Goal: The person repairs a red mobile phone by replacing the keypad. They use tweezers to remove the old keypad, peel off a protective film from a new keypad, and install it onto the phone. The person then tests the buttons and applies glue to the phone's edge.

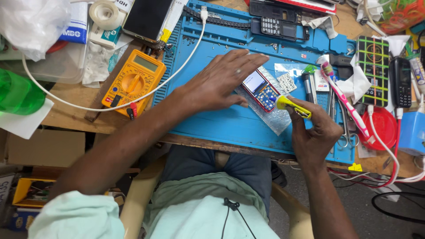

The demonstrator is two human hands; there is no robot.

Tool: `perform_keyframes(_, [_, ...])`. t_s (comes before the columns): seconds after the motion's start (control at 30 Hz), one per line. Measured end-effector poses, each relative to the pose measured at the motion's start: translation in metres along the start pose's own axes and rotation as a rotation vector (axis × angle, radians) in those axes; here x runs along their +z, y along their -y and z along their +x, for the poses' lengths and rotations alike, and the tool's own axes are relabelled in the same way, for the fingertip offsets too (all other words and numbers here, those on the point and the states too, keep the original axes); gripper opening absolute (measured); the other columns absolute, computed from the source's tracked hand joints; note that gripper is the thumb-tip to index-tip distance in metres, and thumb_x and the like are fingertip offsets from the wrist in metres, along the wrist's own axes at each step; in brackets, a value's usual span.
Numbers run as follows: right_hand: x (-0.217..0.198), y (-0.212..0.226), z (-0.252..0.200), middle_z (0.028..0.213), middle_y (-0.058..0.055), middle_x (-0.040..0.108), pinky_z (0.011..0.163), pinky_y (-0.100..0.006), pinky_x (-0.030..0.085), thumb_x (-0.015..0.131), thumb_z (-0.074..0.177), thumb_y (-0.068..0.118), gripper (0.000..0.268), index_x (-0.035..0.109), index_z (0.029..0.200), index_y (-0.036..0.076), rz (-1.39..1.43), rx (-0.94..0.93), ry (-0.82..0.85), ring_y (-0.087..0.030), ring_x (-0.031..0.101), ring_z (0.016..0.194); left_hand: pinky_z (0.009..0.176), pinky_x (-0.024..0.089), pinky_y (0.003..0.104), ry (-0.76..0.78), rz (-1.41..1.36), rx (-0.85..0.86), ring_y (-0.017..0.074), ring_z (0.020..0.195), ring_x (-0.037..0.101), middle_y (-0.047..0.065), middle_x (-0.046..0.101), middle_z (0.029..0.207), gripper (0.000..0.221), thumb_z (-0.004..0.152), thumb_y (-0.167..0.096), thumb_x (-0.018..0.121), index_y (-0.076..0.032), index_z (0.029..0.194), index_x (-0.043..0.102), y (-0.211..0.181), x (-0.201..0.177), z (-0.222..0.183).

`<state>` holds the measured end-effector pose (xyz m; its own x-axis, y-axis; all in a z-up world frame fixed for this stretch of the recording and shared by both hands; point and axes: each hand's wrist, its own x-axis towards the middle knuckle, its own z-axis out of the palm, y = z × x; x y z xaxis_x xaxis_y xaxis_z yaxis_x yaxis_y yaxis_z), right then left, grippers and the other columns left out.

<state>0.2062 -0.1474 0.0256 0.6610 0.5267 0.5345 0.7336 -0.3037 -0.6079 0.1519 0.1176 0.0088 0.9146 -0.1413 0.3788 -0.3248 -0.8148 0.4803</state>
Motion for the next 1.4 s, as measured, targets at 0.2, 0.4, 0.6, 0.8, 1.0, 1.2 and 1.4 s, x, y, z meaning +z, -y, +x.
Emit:
perform_keyframes(0.2, [0.003,-0.004,-0.006,0.114,-0.014,0.076,0.091,-0.028,0.058,0.076,0.104,-0.002,0.019,0.072,0.123,0.001,0.02,-0.027,-0.009,-0.019,0.075,0.105,0.107,0.042,0.049,0.031,-0.097,-0.038,0.0292,0.136,0.047,0.009,0.059,0.141,0.09,0.071,-0.025,0.089,-0.016,0.149,0.045,0.012,0.014,0.006])
perform_keyframes(0.4, [0.004,-0.005,-0.006,0.119,-0.014,0.076,0.09,-0.028,0.058,0.077,0.103,-0.002,0.019,0.072,0.121,0.001,-0.018,-0.051,0.004,-0.02,0.075,0.106,0.111,0.043,0.048,-0.084,-0.108,0.012,0.0298,0.133,0.052,0.009,0.062,0.137,0.077,0.081,-0.017,0.084,-0.011,0.148,0.048,0.011,0.016,-0.005])
perform_keyframes(0.6, [0.005,-0.004,-0.005,0.118,-0.014,0.076,0.09,-0.029,0.059,0.078,0.102,-0.003,0.02,0.072,0.121,0.002,-0.064,-0.058,0.01,-0.021,0.076,0.106,0.109,0.044,0.047,-0.08,-0.11,-0.018,0.0298,0.131,0.053,0.01,0.063,0.135,0.071,0.082,-0.02,0.082,-0.009,0.145,0.051,0.006,0.016,-0.003])
perform_keyframes(0.8, [0.005,-0.003,-0.004,0.119,-0.014,0.076,0.09,-0.029,0.059,0.077,0.102,-0.004,0.022,0.072,0.122,0.003,-0.077,-0.066,0.024,-0.022,0.076,0.107,0.109,0.044,0.046,-0.065,-0.113,-0.041,0.0285,0.131,0.053,0.008,0.064,0.135,0.071,0.081,-0.021,0.081,-0.01,0.144,0.051,0.006,0.018,-0.004])
perform_keyframes(1.0, [0.005,-0.003,-0.005,0.118,-0.013,0.076,0.09,-0.029,0.059,0.078,0.101,-0.004,0.022,0.072,0.121,0.003,-0.096,-0.067,0.019,-0.022,0.076,0.107,0.107,0.044,0.048,-0.092,-0.101,-0.001,0.0309,0.131,0.052,0.011,0.062,0.136,0.07,0.082,-0.02,0.082,-0.008,0.144,0.051,0.007,0.019,-0.004])
perform_keyframes(1.2, [0.004,-0.003,-0.006,0.116,-0.013,0.076,0.09,-0.029,0.059,0.078,0.102,-0.004,0.022,0.072,0.121,0.004,-0.104,-0.067,0.016,-0.022,0.076,0.107,0.108,0.045,0.047,-0.055,-0.108,-0.038,0.0299,0.131,0.053,0.01,0.063,0.135,0.07,0.081,-0.021,0.082,-0.009,0.143,0.052,0.006,0.018,-0.004])
perform_keyframes(1.4, [0.001,-0.015,-0.015,0.115,-0.014,0.075,0.093,-0.029,0.058,0.076,0.105,-0.003,0.015,0.071,0.119,0.0,-0.015,-0.025,-0.01,-0.021,0.074,0.105,0.108,0.045,0.047,-0.075,-0.085,-0.009,0.0304,0.131,0.053,0.01,0.062,0.136,0.071,0.081,-0.021,0.083,-0.008,0.144,0.051,0.009,0.022,-0.004])
